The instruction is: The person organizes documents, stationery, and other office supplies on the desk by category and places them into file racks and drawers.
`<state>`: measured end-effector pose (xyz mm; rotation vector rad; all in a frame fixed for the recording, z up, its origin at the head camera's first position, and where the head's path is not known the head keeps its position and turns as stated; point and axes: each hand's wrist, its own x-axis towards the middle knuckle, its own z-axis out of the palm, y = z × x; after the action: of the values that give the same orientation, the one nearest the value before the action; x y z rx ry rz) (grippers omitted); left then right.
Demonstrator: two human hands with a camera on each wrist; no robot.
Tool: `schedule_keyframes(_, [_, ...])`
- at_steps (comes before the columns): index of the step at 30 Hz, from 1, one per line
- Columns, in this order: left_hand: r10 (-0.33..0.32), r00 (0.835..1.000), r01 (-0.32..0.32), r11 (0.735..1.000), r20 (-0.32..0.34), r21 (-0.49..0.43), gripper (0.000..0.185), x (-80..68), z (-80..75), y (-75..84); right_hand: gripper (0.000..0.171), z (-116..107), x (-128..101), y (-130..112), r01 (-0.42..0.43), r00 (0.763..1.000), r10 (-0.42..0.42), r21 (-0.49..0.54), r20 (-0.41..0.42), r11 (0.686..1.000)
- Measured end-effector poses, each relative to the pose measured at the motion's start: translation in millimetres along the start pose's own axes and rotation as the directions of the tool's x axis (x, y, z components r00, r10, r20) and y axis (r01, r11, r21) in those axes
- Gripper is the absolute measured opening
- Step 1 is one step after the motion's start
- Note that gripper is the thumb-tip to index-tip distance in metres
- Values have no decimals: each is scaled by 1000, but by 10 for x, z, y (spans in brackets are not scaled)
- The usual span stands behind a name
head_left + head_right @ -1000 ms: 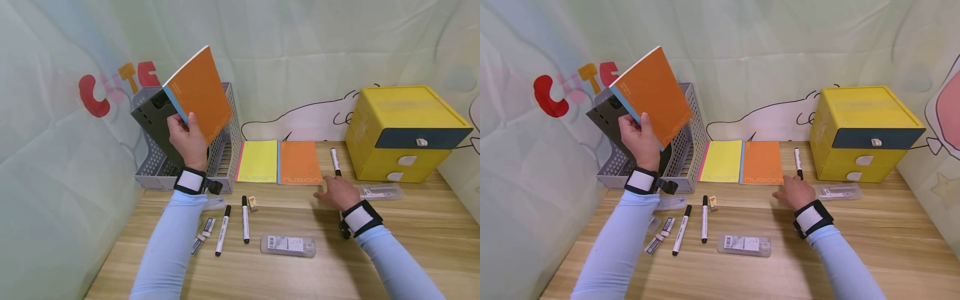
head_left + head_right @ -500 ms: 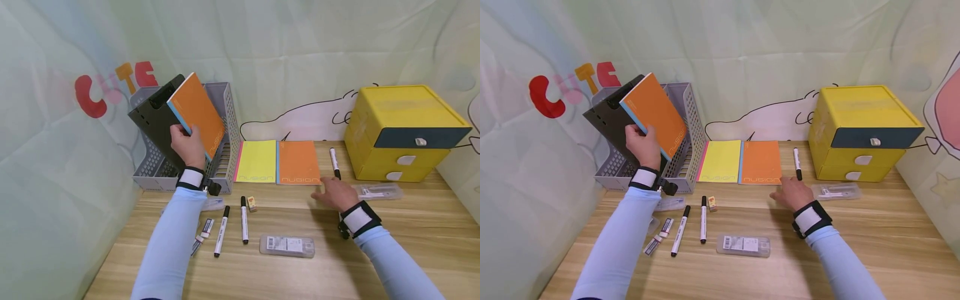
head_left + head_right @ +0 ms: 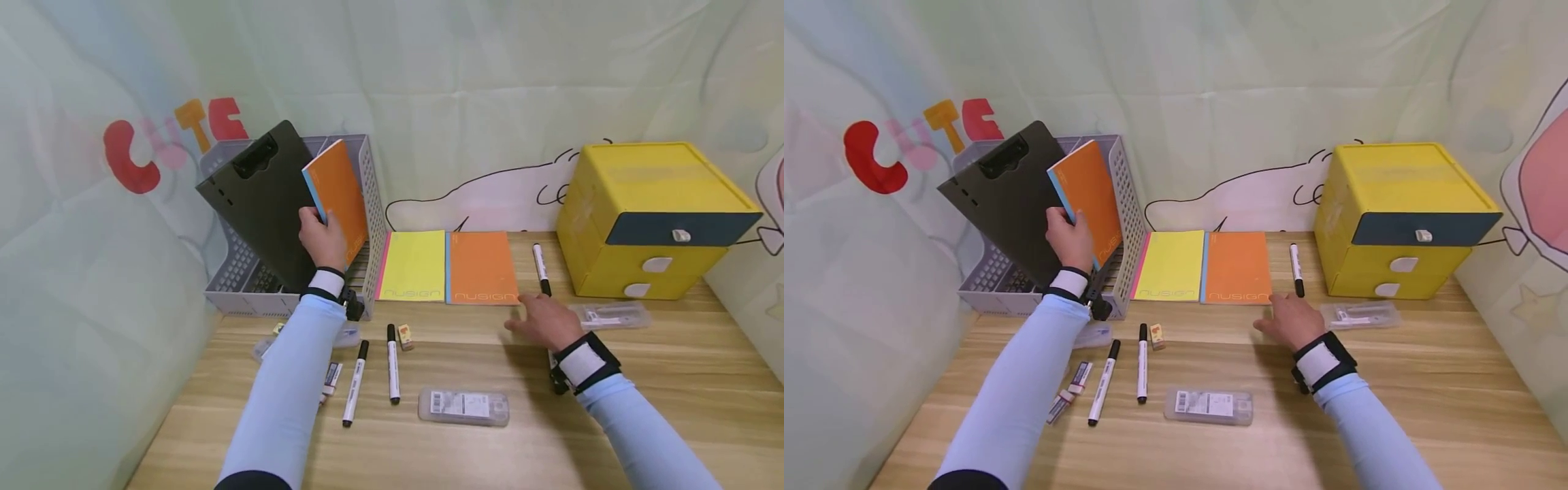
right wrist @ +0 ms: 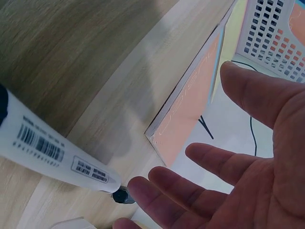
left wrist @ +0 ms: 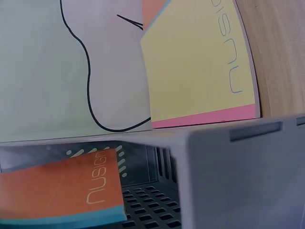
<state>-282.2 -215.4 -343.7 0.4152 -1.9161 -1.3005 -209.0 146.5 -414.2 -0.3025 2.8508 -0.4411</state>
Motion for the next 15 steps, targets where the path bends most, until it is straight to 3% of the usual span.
schedule_keyframes(6, [-43, 999, 43, 999, 11, -24, 23, -42, 90, -141, 68, 45, -25, -7, 22, 1000, -22, -2, 0, 1000])
schedule_keyframes(9, [-94, 994, 88, 990, 48, 107, 21, -92, 117, -268, 67, 57, -27, -1, 33, 999, -33, -5, -8, 999])
schedule_keyframes(12, [-128, 987, 98, 956, 95, 277, 21, -99, 119, -331, 67, 53, -9, 2, 30, 1000, -30, -9, -8, 999])
schedule_keyframes(15, [-153, 983, 111, 937, 102, 330, 27, -78, 119, -340, 67, 37, 9, 0, 21, 1000, -21, -15, -6, 1000])
